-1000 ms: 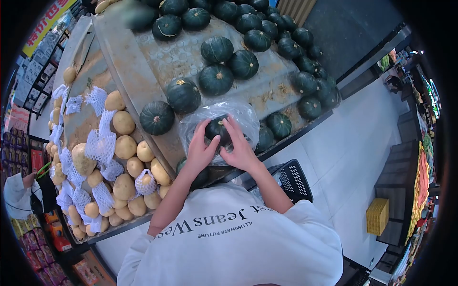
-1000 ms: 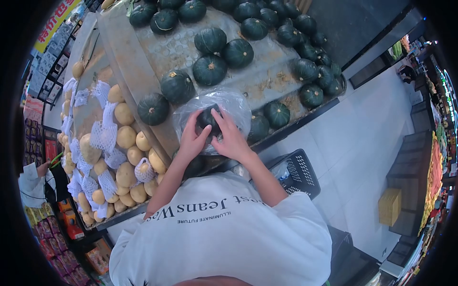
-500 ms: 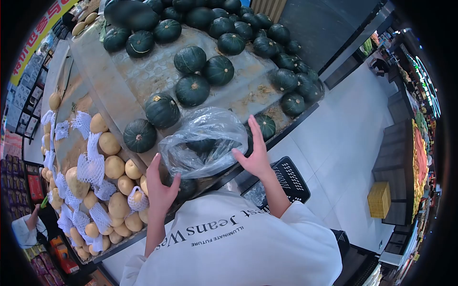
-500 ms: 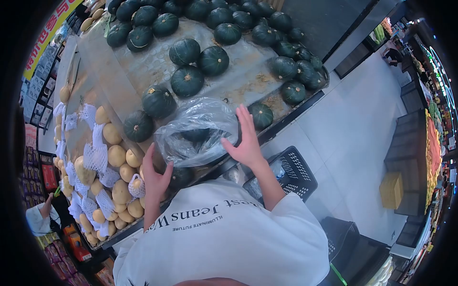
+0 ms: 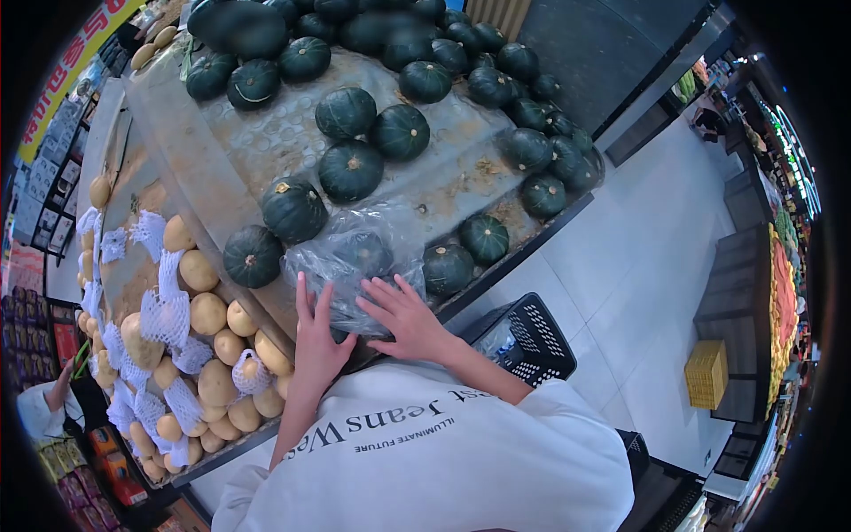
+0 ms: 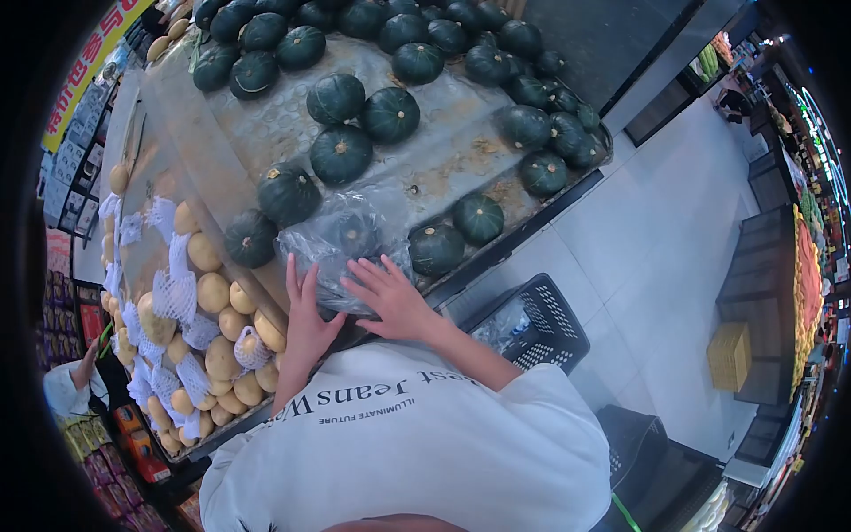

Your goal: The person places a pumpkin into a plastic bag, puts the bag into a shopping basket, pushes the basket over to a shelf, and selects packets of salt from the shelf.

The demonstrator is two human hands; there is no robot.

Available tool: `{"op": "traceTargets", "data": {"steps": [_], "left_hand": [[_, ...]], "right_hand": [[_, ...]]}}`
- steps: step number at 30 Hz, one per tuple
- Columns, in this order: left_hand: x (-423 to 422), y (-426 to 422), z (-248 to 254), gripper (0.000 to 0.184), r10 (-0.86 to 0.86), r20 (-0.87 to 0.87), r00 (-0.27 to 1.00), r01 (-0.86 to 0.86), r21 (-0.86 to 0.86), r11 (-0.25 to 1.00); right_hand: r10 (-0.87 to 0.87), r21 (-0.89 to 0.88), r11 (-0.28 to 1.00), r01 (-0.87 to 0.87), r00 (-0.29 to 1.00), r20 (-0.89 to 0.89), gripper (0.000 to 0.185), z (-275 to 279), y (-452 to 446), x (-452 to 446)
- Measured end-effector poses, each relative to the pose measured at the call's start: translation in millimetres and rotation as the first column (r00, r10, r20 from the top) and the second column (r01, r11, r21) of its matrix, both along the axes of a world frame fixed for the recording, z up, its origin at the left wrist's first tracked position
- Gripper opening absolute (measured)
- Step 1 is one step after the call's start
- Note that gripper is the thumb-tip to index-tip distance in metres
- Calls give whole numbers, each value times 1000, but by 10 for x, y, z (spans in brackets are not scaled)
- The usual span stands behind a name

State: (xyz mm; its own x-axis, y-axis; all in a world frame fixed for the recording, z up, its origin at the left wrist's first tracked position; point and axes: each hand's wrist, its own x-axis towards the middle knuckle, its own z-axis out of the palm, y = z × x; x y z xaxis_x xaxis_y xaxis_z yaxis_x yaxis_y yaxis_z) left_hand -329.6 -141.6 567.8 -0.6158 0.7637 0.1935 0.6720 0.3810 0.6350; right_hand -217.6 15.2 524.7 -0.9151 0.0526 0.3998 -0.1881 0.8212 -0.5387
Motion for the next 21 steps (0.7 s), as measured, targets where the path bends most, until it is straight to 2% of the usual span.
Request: {"op": "traceTargets", "data": {"steps": [5,8,11,14,21], "left_hand": [[7,24,-110,81,88,-21,996,-84,141,986],[24,28,-64,77,86,4,996,-86,53,995],[23,20,-84,67,37,-71,997,-45,-106,993],[-3,-30,-201,55,-18,-265,964,-12,-109,994],[-19,-54,-236,38,3,-193,981,-19,-79,997]], "right_hand": [[-74,71,995,77,996,-47,69,-155,-36,7],[-90,98,991,96,994,-65,66,-161,-41,0],[-97,68,992,102,992,-84,67,-184,-45,-1],[-111,63,991,117,990,-92,65,-190,-52,-1],[-121,78,988,130,987,-107,64,-198,-61,-13]]}}
